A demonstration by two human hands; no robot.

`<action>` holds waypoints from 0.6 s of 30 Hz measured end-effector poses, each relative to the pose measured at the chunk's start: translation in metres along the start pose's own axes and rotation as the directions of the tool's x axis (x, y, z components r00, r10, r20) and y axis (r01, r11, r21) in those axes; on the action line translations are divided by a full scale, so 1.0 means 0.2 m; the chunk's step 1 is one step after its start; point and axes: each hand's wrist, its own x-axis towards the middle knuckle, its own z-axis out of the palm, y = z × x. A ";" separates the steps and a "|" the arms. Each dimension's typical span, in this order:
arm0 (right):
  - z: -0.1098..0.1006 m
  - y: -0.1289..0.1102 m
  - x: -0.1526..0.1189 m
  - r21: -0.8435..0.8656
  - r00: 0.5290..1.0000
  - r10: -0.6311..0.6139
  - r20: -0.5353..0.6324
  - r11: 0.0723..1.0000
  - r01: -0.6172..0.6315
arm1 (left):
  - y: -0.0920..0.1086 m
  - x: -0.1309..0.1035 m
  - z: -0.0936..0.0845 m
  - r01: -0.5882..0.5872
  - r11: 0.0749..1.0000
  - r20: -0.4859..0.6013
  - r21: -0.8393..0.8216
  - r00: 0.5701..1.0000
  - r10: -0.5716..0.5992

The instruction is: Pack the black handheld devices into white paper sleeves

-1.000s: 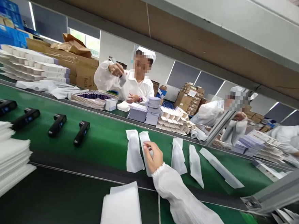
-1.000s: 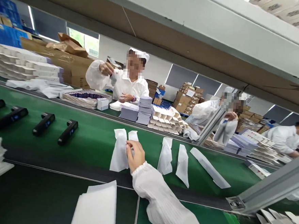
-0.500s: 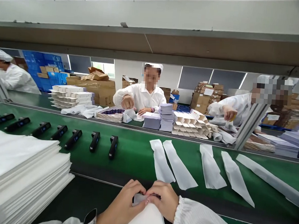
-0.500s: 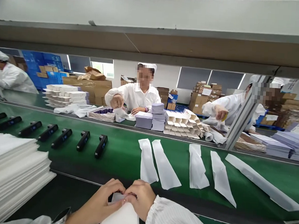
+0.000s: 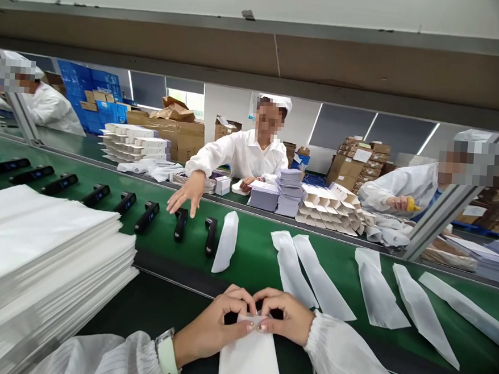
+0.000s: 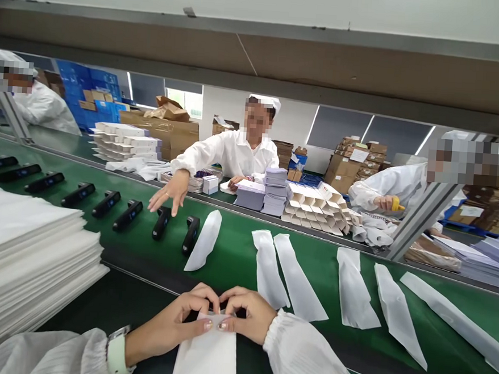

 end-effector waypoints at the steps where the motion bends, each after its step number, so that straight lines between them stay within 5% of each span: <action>1: -0.03 -0.02 0.02 0.026 1.000 0.015 0.003 1.000 -0.015 | -0.01 0.00 0.00 0.005 1.000 -0.004 -0.013 1.000 -0.005; 5: -0.09 -0.11 0.29 -0.067 0.968 0.085 -0.235 0.992 -0.103 | -0.04 0.00 0.01 0.067 0.997 -0.013 0.024 0.998 -0.067; 8: -0.03 -0.14 0.64 -0.181 0.917 0.188 -0.351 0.948 -0.264 | -0.04 0.00 0.02 0.071 0.997 -0.018 0.033 0.997 -0.070; 12: 0.08 -0.08 1.04 -0.105 0.848 0.327 -0.417 0.910 -0.402 | -0.01 0.00 0.02 0.003 0.997 -0.008 -0.080 1.000 -0.004; 15: 0.08 -0.03 1.09 0.016 0.813 0.394 -0.429 0.903 -0.429 | 0.00 0.00 0.01 0.020 0.997 -0.014 -0.069 1.000 -0.021; 18: -0.01 -0.01 0.92 0.124 0.836 0.376 -0.399 0.926 -0.357 | -0.02 0.00 -0.01 0.065 0.998 -0.026 0.001 0.998 -0.065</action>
